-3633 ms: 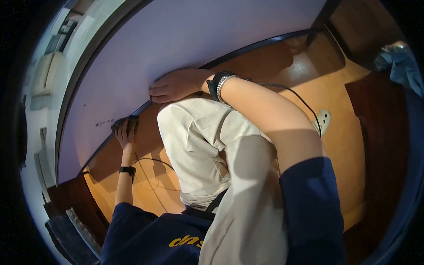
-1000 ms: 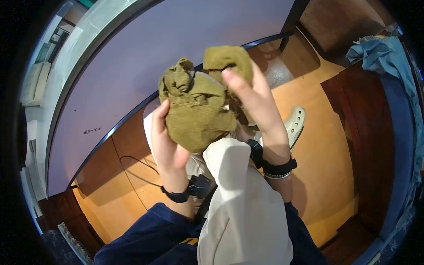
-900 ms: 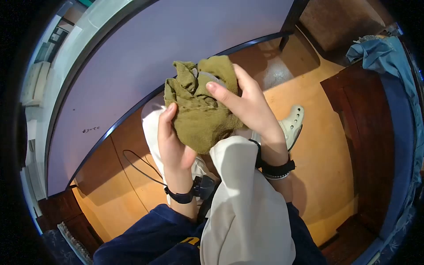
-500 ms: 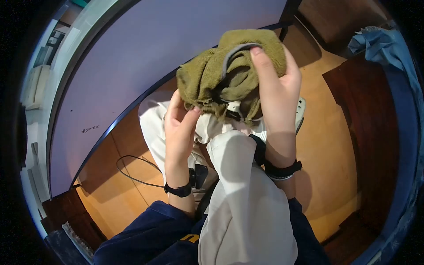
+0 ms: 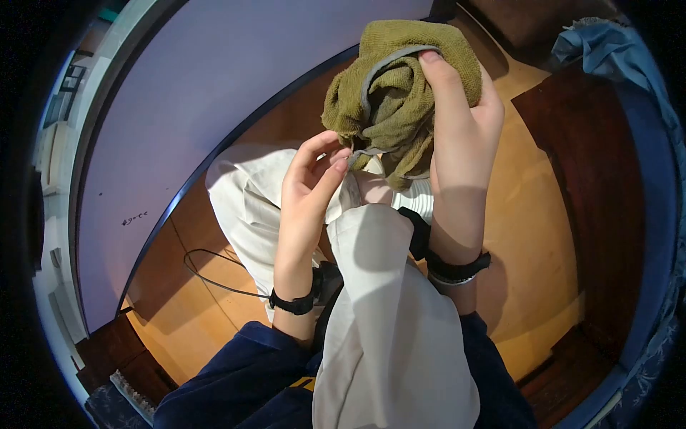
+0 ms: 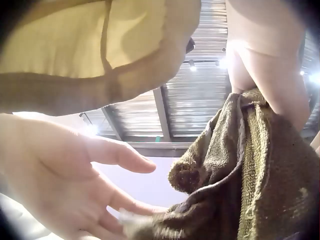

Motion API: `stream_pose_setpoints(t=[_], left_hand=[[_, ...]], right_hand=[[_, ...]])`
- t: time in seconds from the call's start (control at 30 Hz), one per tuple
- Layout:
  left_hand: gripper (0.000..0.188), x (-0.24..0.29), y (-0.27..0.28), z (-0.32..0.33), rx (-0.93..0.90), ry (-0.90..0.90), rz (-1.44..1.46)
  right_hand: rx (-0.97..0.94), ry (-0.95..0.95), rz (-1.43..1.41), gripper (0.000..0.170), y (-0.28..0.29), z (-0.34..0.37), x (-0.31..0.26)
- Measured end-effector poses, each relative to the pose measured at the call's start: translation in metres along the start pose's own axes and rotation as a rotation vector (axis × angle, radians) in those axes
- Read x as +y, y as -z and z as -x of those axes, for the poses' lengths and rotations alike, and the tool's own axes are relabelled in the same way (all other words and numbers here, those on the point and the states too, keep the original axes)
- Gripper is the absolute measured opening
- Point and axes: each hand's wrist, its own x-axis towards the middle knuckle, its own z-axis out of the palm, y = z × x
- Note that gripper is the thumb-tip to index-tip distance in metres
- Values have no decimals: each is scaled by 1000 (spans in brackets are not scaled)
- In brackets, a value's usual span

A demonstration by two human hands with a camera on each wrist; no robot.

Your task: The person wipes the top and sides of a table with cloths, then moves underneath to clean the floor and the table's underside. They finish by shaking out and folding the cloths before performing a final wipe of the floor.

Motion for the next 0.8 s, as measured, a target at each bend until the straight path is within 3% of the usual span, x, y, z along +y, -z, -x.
stream_pose_setpoints(t=[0.27, 0.37, 0.43, 0.6, 0.67, 0.8], left_hand=[[31, -5, 8, -2, -20, 153, 14], [36, -12, 9, -3, 59, 42, -125], [44, -14, 7, -6, 262, -407, -828], [52, 3, 1, -16, 216, -486, -721], [47, 14, -3, -24, 186, -657, -789], [41, 22, -5, -35, 2, -611, -757]], right_hand=[[-43, 77, 137, 23, 0, -1, 4], [-67, 99, 135, 22, 0, 0, 3], [-92, 94, 129, 21, 0, 2, 2], [-172, 81, 178, 20, -2, 5, 5], [-187, 49, 162, 20, -5, 6, 5], [-211, 44, 132, 19, -10, 8, 8]])
